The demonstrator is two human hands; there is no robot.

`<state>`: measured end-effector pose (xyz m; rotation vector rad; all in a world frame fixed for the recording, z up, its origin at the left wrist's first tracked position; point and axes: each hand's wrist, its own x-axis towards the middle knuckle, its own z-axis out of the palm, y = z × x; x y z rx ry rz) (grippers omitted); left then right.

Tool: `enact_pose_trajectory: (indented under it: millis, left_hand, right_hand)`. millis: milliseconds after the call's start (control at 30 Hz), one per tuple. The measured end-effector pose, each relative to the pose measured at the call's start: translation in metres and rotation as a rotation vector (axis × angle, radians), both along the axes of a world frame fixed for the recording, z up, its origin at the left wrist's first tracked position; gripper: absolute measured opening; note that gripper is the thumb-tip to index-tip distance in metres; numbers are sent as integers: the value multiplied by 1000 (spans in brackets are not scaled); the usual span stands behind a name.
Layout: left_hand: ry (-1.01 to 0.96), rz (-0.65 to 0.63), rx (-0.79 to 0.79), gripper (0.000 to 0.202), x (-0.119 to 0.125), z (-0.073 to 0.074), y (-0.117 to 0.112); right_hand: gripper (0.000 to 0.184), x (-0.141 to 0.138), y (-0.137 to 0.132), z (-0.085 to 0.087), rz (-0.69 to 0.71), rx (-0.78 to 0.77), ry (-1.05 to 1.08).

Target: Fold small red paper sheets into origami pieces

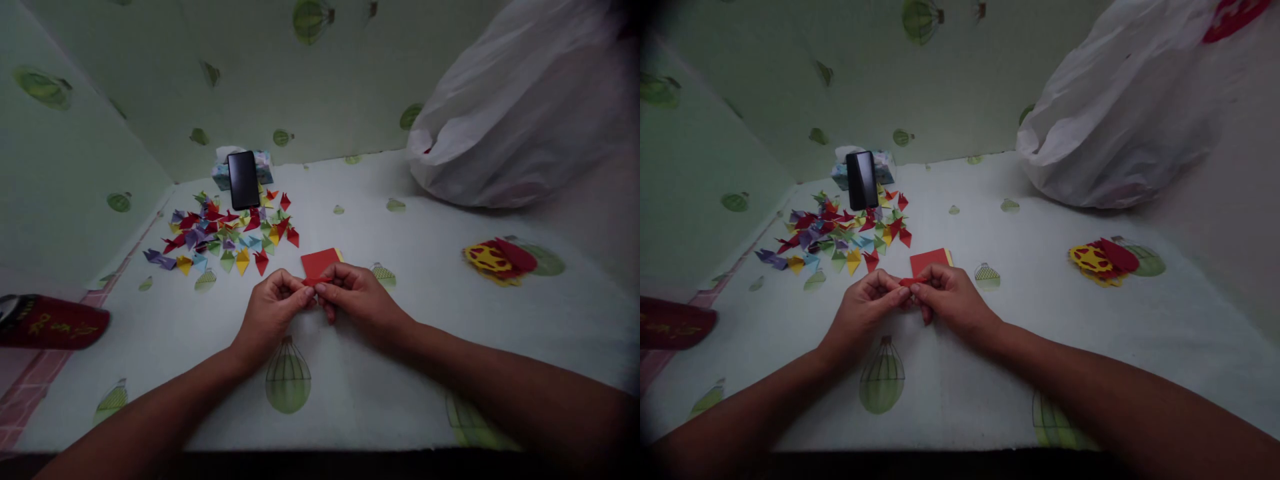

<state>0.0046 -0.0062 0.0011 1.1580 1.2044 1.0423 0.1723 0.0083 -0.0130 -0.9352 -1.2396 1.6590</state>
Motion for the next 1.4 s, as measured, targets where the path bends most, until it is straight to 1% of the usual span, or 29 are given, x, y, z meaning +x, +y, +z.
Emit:
enact_pose_trajectory:
  millis: [167, 367, 433, 533, 600, 767, 900, 1067, 1167, 1400]
  left_hand:
    - [-88, 23, -5, 30, 2, 0, 1]
    - [-92, 69, -26, 31, 0, -4, 5]
    - [-99, 77, -37, 31, 0, -4, 5]
    - [-113, 55, -45, 32, 0, -4, 4]
    - [-120, 24, -54, 32, 0, -4, 3]
    - [-153, -14, -67, 27, 0, -6, 4]
    - [-155, -4, -21, 30, -1, -7, 5]
    - [-124, 26, 34, 35, 1, -4, 4]
    - [-116, 51, 92, 33, 1, -3, 4]
    - [-154, 45, 191, 27, 0, -6, 6]
  right_hand:
    - [30, 2, -1, 2, -35, -1, -55]
    - [28, 7, 5, 3, -170, 21, -17]
    - [31, 7, 6, 2, -152, 9, -13]
    - [36, 5, 5, 0, -46, -32, -51]
    - [34, 4, 3, -1, -6, -47, -56]
    - [31, 7, 5, 1, -38, -22, -40]
    - [28, 9, 7, 2, -83, 10, -45]
    - [26, 7, 5, 0, -129, 38, -38]
    - [24, 5, 2, -1, -134, 11, -6]
    - [22, 4, 0, -1, -129, -59, 86]
